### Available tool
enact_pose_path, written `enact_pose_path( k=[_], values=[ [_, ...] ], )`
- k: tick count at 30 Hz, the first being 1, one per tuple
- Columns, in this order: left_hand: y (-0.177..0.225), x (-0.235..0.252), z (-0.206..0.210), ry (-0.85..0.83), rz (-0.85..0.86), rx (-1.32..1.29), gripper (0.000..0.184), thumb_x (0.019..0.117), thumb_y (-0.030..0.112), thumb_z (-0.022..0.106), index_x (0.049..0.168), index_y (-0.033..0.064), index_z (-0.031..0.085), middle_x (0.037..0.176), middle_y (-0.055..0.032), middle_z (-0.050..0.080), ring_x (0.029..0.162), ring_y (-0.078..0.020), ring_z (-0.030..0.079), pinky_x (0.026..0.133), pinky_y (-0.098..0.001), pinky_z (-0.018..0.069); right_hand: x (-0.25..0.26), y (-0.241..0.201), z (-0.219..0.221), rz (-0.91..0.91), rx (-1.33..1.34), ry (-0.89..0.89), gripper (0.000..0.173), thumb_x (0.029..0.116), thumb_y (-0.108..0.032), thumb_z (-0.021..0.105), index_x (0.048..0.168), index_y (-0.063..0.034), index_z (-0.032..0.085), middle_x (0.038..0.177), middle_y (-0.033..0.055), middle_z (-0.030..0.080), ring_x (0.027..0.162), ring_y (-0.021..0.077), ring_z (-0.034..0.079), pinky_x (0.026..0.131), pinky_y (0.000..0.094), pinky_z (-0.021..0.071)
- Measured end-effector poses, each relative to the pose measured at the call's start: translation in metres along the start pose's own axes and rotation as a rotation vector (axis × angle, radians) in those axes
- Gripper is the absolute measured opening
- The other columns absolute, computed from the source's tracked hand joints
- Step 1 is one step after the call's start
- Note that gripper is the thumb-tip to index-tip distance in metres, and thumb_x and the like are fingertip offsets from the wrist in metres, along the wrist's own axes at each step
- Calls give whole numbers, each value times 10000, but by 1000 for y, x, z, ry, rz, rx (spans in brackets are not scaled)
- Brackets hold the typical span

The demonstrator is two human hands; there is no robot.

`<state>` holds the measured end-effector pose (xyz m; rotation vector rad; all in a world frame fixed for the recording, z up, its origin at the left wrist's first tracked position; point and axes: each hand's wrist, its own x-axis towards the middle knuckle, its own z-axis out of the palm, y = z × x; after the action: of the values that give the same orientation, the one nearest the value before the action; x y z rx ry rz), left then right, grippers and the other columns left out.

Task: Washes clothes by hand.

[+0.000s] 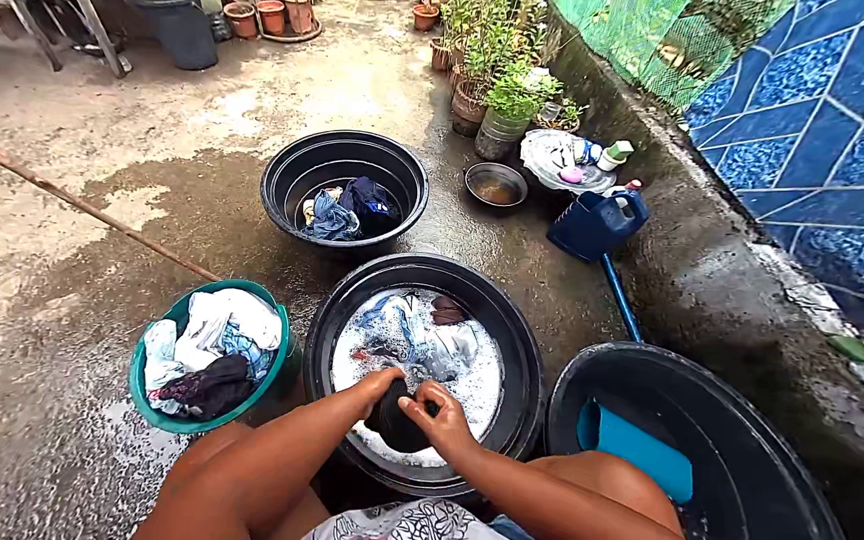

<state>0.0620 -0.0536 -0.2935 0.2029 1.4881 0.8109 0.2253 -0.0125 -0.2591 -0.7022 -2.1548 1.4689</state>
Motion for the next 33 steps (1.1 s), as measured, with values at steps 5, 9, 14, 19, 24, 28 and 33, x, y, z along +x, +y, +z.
enact_pose_path(
  k=[5,9,14,19,24,28,33],
  values=[
    [-22,-2,-28,-7,-193,-76,790,1058,657,214,1449,20,470,1374,-277,553,1242,-384,569,1013,-586,461,-4,-34,-6,843,503,84,537,910,-177,783,1329,-19,486,1111,173,675,965,247,705,823,414,607],
    [-9,-7,-54,153,-109,-206,890,1037,695,90,1544,14,356,1495,-340,435,1316,-485,495,1020,-649,411,51,-68,-5,784,698,189,361,1020,-164,629,1322,-9,505,1031,156,699,915,232,714,804,408,610],
    [15,-13,-86,336,106,-238,781,1086,580,54,1545,29,364,1431,-275,551,1289,-396,559,1029,-574,424,158,-118,-31,332,776,204,323,1067,-329,495,1293,-101,527,1113,41,665,987,145,670,847,360,578],
    [26,-21,-88,371,151,-337,727,1097,567,106,1575,69,335,1451,-230,556,1317,-357,553,1051,-560,414,247,-79,-83,-12,628,203,659,1104,-447,344,1663,-229,68,1688,117,219,1434,335,448,1033,538,514],
    [35,-28,-90,393,209,-336,703,1104,549,119,1567,69,343,1424,-203,586,1298,-312,570,1055,-507,417,193,103,-35,514,-168,-136,414,1045,-296,596,1303,28,599,1197,244,670,1041,358,669,887,544,545],
    [37,-27,-88,409,228,-321,705,1104,549,118,1567,69,347,1402,-200,598,1276,-302,579,1055,-498,415,99,169,54,702,-668,-676,651,1028,-469,566,1418,52,548,1448,341,514,1370,507,478,1111,694,362],
    [36,-25,-81,379,219,-251,673,1112,528,137,1577,88,345,1378,-186,616,1247,-288,599,1050,-478,428,30,150,104,346,-746,-954,581,997,-175,604,1527,5,449,1625,274,334,1515,502,256,1149,793,130]
  ],
)
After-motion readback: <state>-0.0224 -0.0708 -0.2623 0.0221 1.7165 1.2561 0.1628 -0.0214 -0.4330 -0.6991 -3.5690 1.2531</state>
